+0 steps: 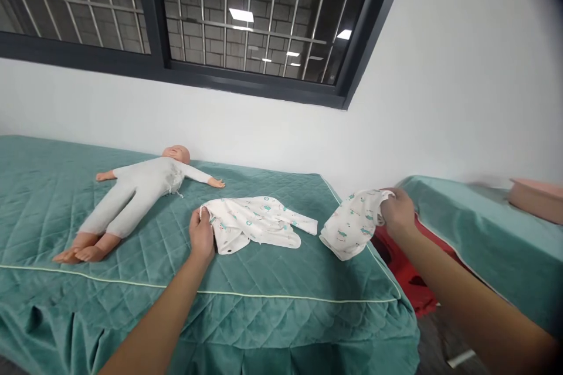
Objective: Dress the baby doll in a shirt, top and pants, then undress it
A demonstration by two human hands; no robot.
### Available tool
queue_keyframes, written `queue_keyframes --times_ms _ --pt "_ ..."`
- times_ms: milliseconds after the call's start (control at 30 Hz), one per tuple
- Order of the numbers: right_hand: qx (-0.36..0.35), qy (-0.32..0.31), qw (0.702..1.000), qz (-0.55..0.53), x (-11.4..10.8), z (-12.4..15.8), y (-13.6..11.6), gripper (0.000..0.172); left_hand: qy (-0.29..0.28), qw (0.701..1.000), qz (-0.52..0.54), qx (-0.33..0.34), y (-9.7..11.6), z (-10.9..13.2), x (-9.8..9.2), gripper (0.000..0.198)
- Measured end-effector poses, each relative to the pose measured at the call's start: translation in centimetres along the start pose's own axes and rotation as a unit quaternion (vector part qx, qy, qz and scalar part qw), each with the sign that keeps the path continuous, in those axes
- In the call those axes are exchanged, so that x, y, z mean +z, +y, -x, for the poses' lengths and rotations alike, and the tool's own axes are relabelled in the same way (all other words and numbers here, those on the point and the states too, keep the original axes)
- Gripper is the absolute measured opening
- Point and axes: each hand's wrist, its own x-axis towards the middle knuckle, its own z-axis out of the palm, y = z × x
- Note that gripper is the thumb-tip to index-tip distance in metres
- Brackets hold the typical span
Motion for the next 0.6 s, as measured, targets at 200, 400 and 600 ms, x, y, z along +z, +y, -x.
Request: queue_keyframes --times_ms 200,400,600 --pt "-0.084 -0.254 0.961 0.067 4.6 8.4 -0.6 0.040 -0.073 0.994 0.072 -0.043 -0.4 -0.5 -1.1 0.050" --pt "-0.220 -0.338 0.873 0.275 4.9 11.1 -0.1 0.052 -0.162 0.973 0.104 -0.128 1.3 -0.4 -2.6 0.049" --pt "-0.294 -0.271 0.848 0.347 3.5 9.1 2.8 0.055 -0.177 0.964 0.122 -0.156 2.1 -0.5 -3.4 0.041"
